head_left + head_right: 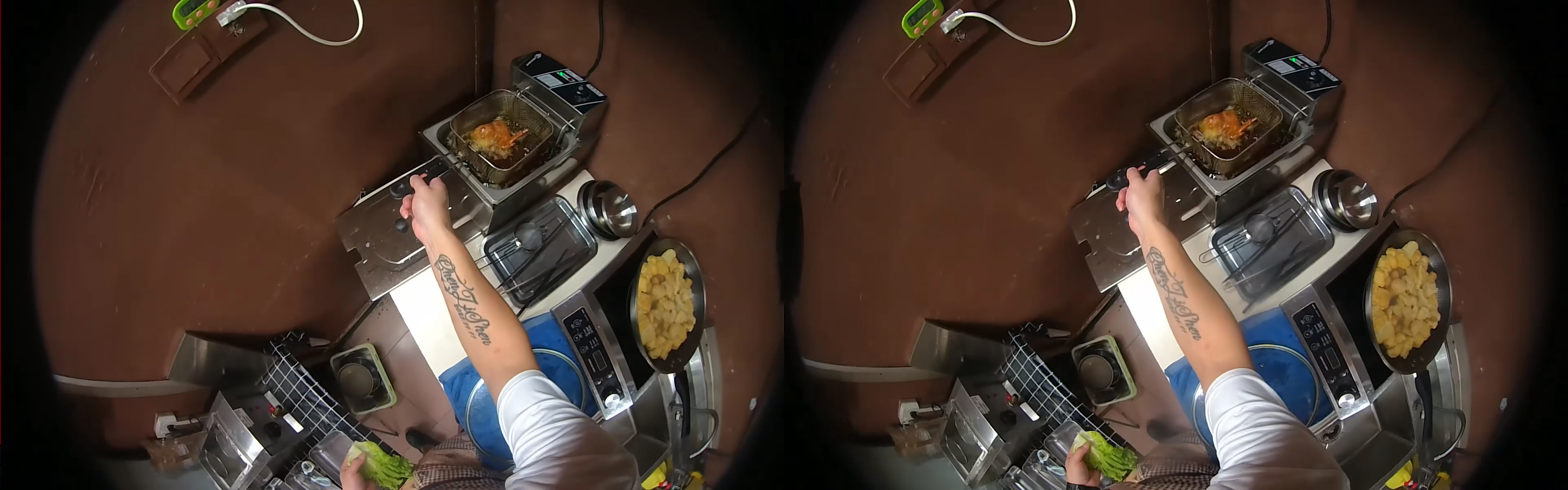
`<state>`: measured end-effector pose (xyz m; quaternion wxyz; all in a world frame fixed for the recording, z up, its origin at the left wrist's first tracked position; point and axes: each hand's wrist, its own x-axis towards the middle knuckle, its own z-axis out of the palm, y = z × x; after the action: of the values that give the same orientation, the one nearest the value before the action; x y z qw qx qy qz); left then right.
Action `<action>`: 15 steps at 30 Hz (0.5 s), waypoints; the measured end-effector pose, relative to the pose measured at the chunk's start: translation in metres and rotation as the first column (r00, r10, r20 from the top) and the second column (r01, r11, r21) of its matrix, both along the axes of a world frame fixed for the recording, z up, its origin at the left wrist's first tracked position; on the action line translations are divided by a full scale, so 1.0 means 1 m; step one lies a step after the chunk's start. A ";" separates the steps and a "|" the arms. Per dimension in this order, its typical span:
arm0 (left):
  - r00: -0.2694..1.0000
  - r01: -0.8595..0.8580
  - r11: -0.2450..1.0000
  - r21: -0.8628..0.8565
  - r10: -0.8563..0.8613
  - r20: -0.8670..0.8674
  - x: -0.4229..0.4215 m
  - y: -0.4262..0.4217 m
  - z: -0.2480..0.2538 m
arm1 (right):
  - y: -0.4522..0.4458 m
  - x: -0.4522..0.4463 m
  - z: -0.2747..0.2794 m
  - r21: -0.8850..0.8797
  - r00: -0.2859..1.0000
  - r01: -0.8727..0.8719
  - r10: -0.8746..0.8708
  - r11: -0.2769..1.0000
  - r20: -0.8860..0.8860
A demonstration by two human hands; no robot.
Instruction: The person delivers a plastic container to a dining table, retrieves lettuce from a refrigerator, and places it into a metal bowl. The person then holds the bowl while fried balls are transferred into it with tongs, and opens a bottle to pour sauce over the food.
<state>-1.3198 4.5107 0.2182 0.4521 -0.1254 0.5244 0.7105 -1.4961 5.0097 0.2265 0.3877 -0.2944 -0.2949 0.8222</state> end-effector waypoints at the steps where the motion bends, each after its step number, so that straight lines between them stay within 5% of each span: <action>1: 0.999 0.045 0.998 0.046 -0.046 0.027 -0.006 0.000 0.004 | -0.003 0.003 0.005 -0.006 1.000 0.022 -0.022 1.000 0.001; 5: 0.998 -0.042 0.998 -0.039 0.040 -0.045 -0.003 -0.003 -0.008 | -0.006 0.009 0.010 0.048 1.000 0.011 -0.012 0.999 0.024; 15: 0.993 0.048 0.998 0.037 -0.051 0.107 0.002 0.016 0.023 | -0.001 0.009 0.011 0.054 0.998 0.005 -0.008 0.999 0.062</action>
<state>-1.3174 4.5264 0.2417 0.4992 -0.1426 0.4900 0.7003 -1.4876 5.0090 0.2371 0.3887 -0.3102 -0.3277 0.8033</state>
